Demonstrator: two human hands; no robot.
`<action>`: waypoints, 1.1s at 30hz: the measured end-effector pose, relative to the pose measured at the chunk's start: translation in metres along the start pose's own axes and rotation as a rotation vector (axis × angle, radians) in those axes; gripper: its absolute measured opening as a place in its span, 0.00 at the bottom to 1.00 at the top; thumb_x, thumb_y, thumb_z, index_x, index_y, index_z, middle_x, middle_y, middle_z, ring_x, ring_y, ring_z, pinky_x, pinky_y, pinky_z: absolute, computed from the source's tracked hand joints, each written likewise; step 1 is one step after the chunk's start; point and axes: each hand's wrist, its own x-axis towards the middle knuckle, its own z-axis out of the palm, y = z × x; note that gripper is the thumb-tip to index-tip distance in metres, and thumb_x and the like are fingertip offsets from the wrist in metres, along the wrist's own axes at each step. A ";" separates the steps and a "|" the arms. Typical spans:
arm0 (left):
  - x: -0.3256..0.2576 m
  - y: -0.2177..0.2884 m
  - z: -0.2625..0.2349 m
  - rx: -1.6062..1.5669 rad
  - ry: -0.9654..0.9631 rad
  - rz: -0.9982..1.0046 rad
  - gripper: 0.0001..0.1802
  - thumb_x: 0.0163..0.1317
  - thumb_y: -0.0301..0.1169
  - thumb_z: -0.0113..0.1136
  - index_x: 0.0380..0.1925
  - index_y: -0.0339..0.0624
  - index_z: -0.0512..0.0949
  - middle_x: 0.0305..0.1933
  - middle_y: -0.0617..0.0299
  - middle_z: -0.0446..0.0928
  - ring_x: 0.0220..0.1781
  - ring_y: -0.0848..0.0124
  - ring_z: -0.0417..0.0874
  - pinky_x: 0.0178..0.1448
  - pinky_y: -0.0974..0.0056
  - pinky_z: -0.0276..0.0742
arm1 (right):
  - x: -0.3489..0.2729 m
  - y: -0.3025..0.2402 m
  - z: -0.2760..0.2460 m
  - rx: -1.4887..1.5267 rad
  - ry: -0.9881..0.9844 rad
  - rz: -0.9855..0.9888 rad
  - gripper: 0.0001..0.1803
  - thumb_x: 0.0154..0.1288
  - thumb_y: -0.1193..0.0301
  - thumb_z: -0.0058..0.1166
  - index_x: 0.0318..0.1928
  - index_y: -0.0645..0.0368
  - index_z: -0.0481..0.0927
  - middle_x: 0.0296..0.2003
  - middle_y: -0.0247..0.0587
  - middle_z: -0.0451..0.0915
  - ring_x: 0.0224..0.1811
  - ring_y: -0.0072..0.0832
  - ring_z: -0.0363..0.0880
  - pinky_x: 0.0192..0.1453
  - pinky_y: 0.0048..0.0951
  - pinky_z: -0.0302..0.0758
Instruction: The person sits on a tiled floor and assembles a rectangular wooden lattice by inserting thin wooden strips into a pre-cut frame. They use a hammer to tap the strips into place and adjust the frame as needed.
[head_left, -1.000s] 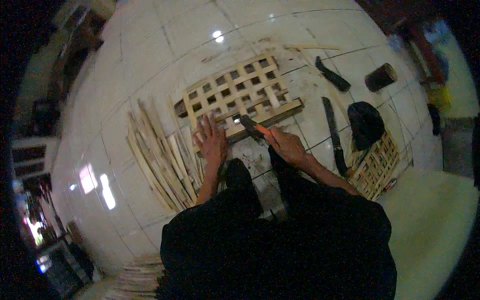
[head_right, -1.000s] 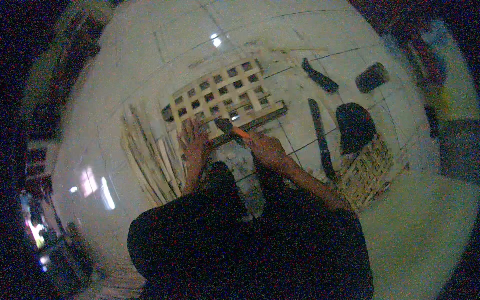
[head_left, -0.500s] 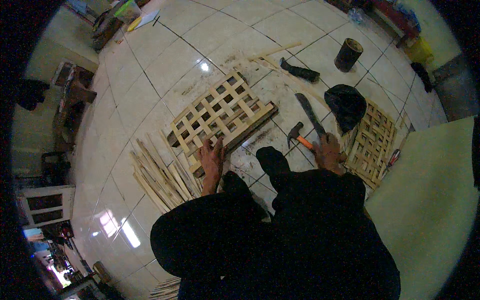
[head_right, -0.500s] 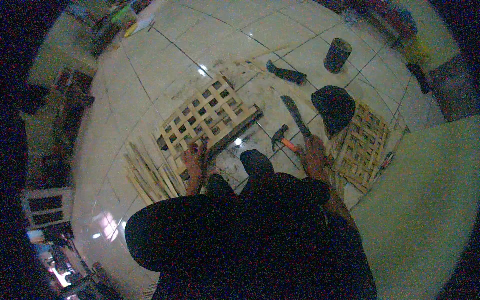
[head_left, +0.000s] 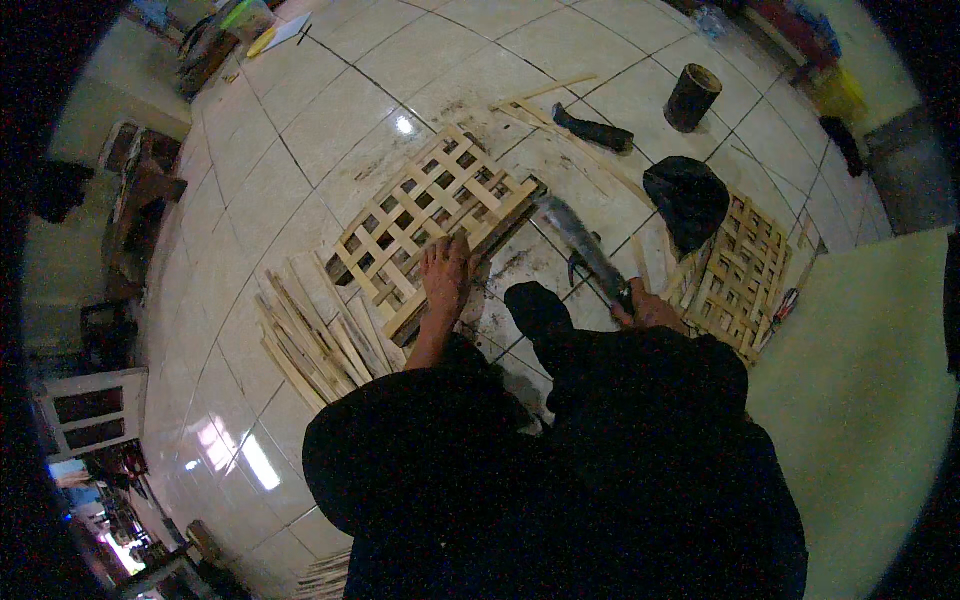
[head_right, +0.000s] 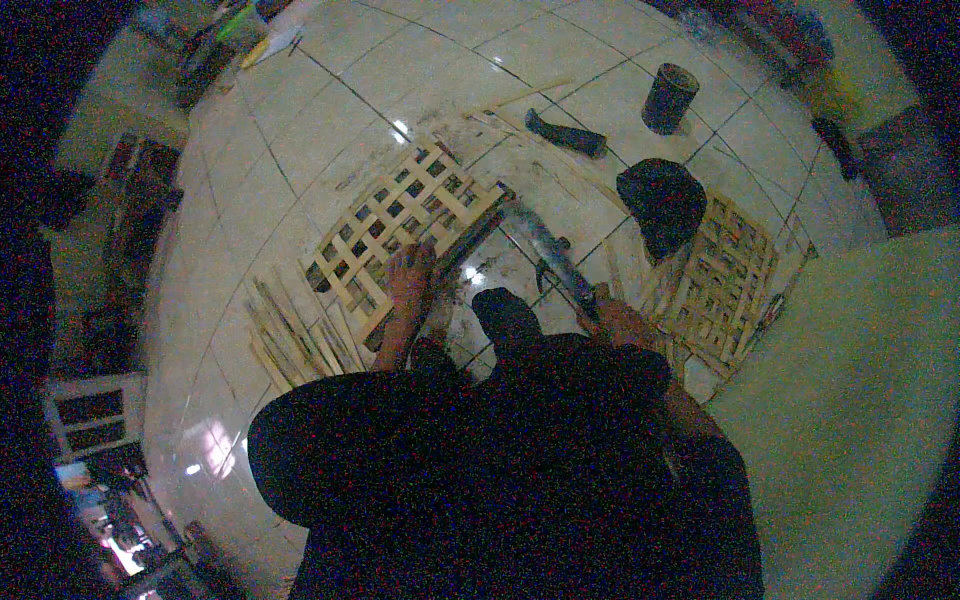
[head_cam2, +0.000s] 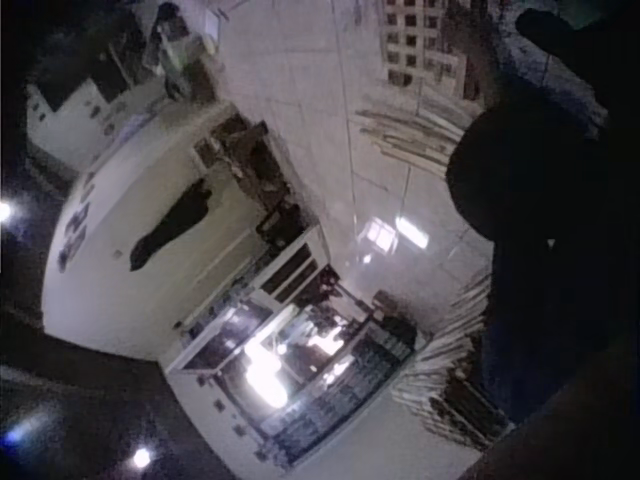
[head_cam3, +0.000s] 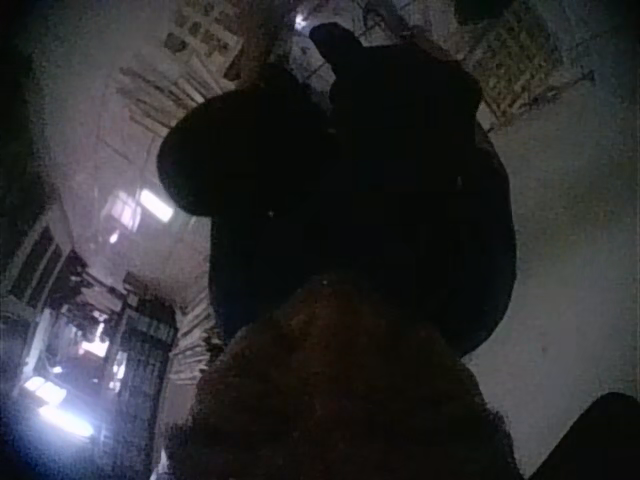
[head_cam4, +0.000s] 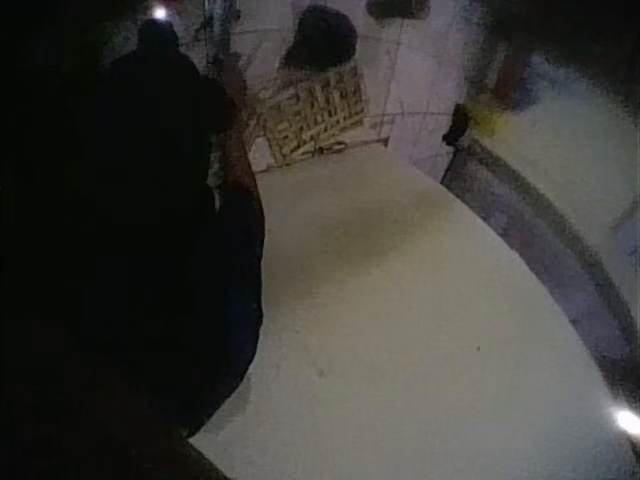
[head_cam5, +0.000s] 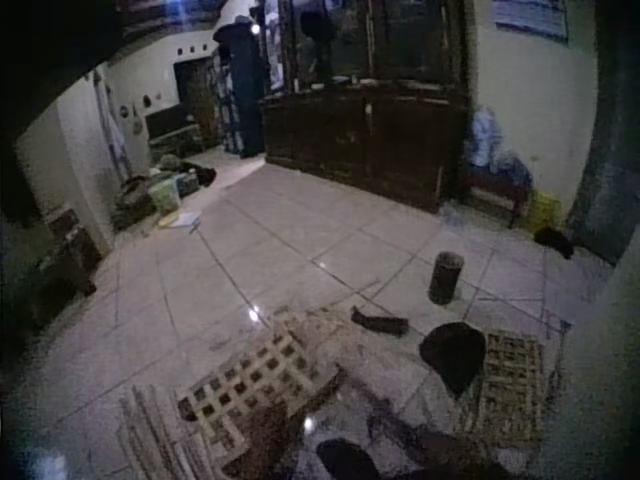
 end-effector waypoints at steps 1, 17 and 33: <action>0.001 0.001 0.000 0.035 0.044 0.011 0.27 0.58 0.43 0.62 0.55 0.45 0.72 0.58 0.53 0.70 0.61 0.51 0.68 0.68 0.47 0.56 | 0.003 -0.004 0.009 0.048 -0.076 0.011 0.31 0.65 0.51 0.48 0.58 0.58 0.56 0.34 0.59 0.80 0.35 0.56 0.81 0.39 0.53 0.75; 0.023 0.025 -0.012 0.109 0.118 -0.003 0.21 0.59 0.47 0.60 0.44 0.44 0.78 0.46 0.59 0.78 0.59 0.58 0.70 0.68 0.44 0.50 | 0.019 -0.025 0.021 0.239 -0.304 -0.076 0.32 0.65 0.51 0.51 0.56 0.64 0.57 0.37 0.60 0.79 0.38 0.57 0.80 0.41 0.52 0.74; 0.028 0.019 -0.015 -0.033 0.027 -0.010 0.22 0.57 0.44 0.62 0.47 0.42 0.77 0.46 0.57 0.79 0.55 0.57 0.72 0.64 0.46 0.58 | 0.007 -0.060 0.002 0.162 -0.203 -0.002 0.28 0.66 0.54 0.51 0.52 0.63 0.60 0.39 0.61 0.78 0.42 0.54 0.78 0.42 0.50 0.73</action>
